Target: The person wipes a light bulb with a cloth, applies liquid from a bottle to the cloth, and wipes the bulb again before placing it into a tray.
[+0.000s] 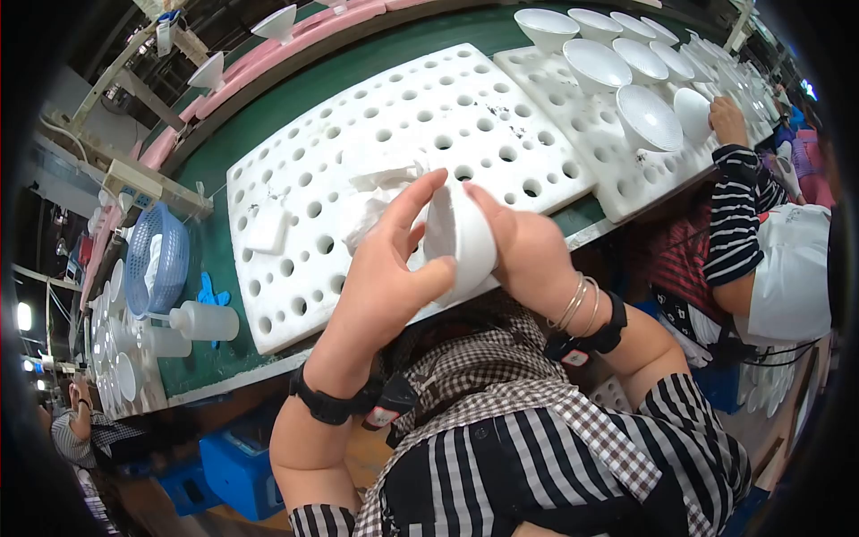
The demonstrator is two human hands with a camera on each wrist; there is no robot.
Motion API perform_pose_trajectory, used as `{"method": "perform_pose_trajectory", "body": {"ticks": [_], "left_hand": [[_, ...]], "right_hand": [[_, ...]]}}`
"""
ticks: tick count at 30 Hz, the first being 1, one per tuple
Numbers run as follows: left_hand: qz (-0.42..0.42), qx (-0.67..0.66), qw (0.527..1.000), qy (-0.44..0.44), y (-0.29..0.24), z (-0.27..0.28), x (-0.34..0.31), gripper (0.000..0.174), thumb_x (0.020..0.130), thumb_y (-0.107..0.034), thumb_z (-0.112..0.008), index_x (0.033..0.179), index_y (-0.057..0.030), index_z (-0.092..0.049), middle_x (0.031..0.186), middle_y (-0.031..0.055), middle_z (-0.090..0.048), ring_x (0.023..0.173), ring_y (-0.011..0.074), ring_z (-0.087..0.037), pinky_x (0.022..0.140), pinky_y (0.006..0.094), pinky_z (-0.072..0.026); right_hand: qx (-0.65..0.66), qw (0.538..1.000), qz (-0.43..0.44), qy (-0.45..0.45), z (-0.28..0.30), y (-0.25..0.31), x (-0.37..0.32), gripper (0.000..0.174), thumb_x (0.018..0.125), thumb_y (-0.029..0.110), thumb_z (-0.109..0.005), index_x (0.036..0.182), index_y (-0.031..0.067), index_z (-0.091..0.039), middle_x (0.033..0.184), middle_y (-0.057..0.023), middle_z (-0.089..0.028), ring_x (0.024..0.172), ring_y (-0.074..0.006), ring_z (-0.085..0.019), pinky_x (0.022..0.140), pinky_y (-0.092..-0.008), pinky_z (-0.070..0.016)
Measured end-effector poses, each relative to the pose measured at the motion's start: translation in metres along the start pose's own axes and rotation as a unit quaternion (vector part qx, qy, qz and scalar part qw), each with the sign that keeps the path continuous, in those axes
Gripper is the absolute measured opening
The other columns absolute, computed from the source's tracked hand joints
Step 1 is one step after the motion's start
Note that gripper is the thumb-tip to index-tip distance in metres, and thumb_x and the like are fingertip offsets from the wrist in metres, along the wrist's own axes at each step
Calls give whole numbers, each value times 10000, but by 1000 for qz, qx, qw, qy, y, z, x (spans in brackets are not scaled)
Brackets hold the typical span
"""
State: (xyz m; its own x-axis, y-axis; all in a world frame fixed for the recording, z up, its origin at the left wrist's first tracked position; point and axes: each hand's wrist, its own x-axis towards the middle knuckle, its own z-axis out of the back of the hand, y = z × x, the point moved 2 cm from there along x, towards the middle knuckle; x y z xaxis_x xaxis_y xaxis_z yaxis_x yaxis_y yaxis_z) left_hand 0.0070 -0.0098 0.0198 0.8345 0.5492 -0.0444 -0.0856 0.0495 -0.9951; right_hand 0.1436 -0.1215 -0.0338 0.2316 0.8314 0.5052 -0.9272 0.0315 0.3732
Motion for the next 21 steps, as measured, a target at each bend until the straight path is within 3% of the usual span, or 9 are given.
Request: {"method": "perform_pose_trajectory", "body": {"ticks": [2, 3, 5, 7, 9, 11, 12, 17, 21], "left_hand": [[-134, 11, 991, -3, -14, -2, -1, 741, 707, -78, -590, 1428, -26, -423, 1423, 155, -467, 1359, 241, -416, 1137, 419, -312], [-135, 10, 991, -3, -14, -1, 2, 741, 707, -78, -590, 1428, -26, -423, 1423, 155, -467, 1359, 241, -416, 1137, 419, -312], [-197, 43, 979, -4, -16, 4, 16, 719, 731, -37, -581, 1431, -29, -419, 1426, 148, -468, 1360, 235, -415, 1138, 392, -315], [-197, 35, 980, 3, 7, 12, 39, 691, 762, -19, -569, 1435, -14, -410, 1437, 154, -459, 1359, 230, -415, 1142, 387, -312], [-101, -84, 991, 23, 32, 17, 57, 672, 785, -13, -569, 1436, 3, -401, 1446, 160, -448, 1360, 229, -413, 1152, 389, -300], [-107, -80, 991, 29, 36, 21, 55, 673, 788, -18, -578, 1436, 10, -397, 1444, 162, -447, 1360, 230, -412, 1157, 388, -291], [-106, -78, 990, 41, 38, 21, 52, 674, 792, -23, -586, 1436, 17, -393, 1443, 164, -447, 1360, 230, -411, 1162, 387, -283], [-95, -35, 994, 43, 35, 19, 45, 696, 771, -56, -598, 1434, 19, -398, 1436, 173, -455, 1360, 238, -413, 1158, 381, -282], [-60, -26, 998, 24, 26, 17, 52, 695, 748, -111, -599, 1408, 34, -434, 1411, 191, -483, 1338, 251, -444, 1138, 373, -306]], "right_hand": [[-27, 998, 23, -51, 16, -1, 15, 641, 781, 77, -632, 1390, 49, -434, 837, -127, -621, 694, -312, -619, 624, -400, -499], [-56, 992, 42, -105, 23, -3, 23, 625, 790, 82, -621, 1388, 53, -445, 831, -123, -615, 689, -308, -613, 626, -397, -495], [-57, 992, 32, -110, 24, -8, 39, 620, 771, 54, -620, 1370, 49, -462, 840, -138, -619, 718, -324, -618, 645, -416, -494], [-61, 998, -21, -13, 8, -26, 54, 715, 704, 9, -681, 1378, 48, -445, 936, -179, -656, 815, -381, -627, 705, -437, -507], [-34, 999, -7, 4, -8, -41, 51, 761, 687, 7, -679, 1394, 42, -403, 907, -195, -663, 807, -409, -628, 706, -463, -507], [40, 984, -123, 126, -9, -39, 51, 818, 682, 37, -684, 1426, 61, -344, 855, -214, -666, 792, -422, -638, 700, -474, -511], [58, 977, -136, 156, -8, -41, 50, 859, 678, 63, -696, 1444, 88, -308, 813, -227, -662, 780, -423, -646, 692, -471, -516], [39, 981, -99, 159, -17, -46, 46, 848, 691, 84, -705, 1441, 113, -311, 814, -209, -667, 761, -403, -653, 674, -461, -520], [-5, 988, -86, 128, -19, -40, 40, 756, 734, 93, -677, 1410, 44, -344, 782, -177, -666, 733, -356, -660, 648, -438, -522]]}}
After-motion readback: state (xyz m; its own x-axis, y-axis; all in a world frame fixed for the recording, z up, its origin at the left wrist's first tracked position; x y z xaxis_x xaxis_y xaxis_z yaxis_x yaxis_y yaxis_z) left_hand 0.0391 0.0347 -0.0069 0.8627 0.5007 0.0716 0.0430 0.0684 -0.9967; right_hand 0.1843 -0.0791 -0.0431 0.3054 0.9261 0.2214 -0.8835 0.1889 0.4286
